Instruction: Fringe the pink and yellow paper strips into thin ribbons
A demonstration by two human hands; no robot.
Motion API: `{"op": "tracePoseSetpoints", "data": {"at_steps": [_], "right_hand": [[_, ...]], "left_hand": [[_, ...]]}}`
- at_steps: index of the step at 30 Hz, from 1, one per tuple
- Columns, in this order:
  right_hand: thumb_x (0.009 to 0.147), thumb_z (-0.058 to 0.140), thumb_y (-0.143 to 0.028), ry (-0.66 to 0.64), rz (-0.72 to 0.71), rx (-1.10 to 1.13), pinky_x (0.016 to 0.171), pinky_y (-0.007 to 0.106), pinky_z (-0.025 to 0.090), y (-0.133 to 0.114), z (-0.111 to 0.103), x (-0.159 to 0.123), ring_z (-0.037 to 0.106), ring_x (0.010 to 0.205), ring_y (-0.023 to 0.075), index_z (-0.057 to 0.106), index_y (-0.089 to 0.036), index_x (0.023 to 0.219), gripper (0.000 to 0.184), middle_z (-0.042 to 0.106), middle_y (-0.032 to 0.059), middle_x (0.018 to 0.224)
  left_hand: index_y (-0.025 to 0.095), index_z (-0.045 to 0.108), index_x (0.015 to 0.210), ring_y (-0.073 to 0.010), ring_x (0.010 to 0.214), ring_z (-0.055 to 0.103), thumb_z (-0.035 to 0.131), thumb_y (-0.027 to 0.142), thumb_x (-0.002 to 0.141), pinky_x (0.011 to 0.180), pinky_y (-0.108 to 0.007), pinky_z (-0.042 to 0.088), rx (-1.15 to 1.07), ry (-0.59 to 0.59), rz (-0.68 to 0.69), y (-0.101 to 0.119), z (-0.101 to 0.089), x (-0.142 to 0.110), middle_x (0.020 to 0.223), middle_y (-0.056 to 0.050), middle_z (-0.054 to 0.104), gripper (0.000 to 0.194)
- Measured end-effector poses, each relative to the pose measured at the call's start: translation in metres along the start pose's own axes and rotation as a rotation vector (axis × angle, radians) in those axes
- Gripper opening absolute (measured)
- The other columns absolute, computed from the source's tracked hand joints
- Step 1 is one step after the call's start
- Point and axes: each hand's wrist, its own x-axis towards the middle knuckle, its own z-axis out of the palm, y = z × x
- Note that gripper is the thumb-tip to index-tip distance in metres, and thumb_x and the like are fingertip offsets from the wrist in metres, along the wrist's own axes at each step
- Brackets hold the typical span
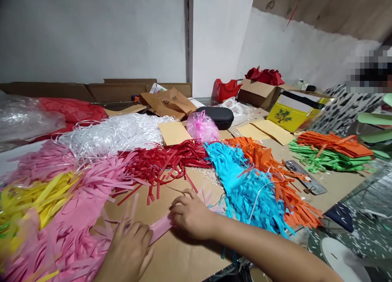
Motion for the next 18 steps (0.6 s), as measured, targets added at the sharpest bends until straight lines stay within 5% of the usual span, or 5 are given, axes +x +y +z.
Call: {"op": "tracePoseSetpoints", "data": {"at_steps": [2, 6, 11, 15, 18], "right_hand": [[0.099, 0.059, -0.030, -0.027, 0.056, 0.029, 0.099, 0.045, 0.032, -0.007, 0.002, 0.002, 0.060, 0.105, 0.0223, 0.068, -0.021, 0.102, 0.013, 0.076, 0.0057, 0.105], [0.091, 0.063, -0.058, -0.171, 0.096, 0.106, 0.093, 0.044, 0.034, -0.014, -0.003, 0.016, 0.059, 0.103, 0.0267, 0.065, -0.020, 0.112, 0.043, 0.074, 0.0089, 0.107], [0.098, 0.055, -0.044, -0.045, 0.655, -0.003, 0.099, 0.048, 0.029, 0.000, -0.014, 0.034, 0.054, 0.116, 0.0320, 0.065, -0.019, 0.113, 0.031, 0.069, 0.0151, 0.120], [0.094, 0.061, -0.045, -0.131, 0.159, 0.114, 0.094, 0.040, 0.032, -0.017, 0.008, 0.020, 0.059, 0.103, 0.0245, 0.064, -0.024, 0.120, 0.034, 0.072, 0.0081, 0.114], [0.097, 0.062, -0.037, -0.172, 0.229, 0.167, 0.085, 0.037, 0.034, -0.022, 0.027, 0.010, 0.063, 0.091, 0.0203, 0.071, -0.021, 0.104, 0.020, 0.075, 0.0049, 0.100]], "left_hand": [[0.022, 0.078, 0.096, -0.0278, 0.092, 0.064, 0.067, 0.019, 0.084, 0.100, -0.053, 0.032, 0.001, 0.068, -0.007, -0.002, 0.010, -0.006, 0.091, -0.005, 0.076, 0.017], [0.021, 0.078, 0.100, -0.0262, 0.096, 0.064, 0.058, 0.008, 0.084, 0.102, -0.052, 0.031, 0.012, 0.182, 0.024, -0.007, 0.028, -0.018, 0.092, -0.005, 0.076, 0.028], [0.022, 0.078, 0.089, -0.0244, 0.089, 0.066, 0.053, 0.004, 0.079, 0.100, -0.051, 0.031, -0.084, 0.252, 0.014, -0.009, 0.027, -0.015, 0.087, -0.003, 0.077, 0.032], [0.026, 0.077, 0.084, -0.0223, 0.084, 0.067, 0.048, 0.006, 0.085, 0.098, -0.047, 0.032, -0.162, 0.248, 0.014, -0.014, 0.021, -0.013, 0.081, 0.001, 0.074, 0.036], [0.030, 0.076, 0.089, -0.0223, 0.090, 0.069, 0.049, 0.011, 0.090, 0.098, -0.046, 0.031, -0.248, 0.186, -0.006, -0.024, 0.024, -0.019, 0.087, 0.002, 0.076, 0.033]]}}
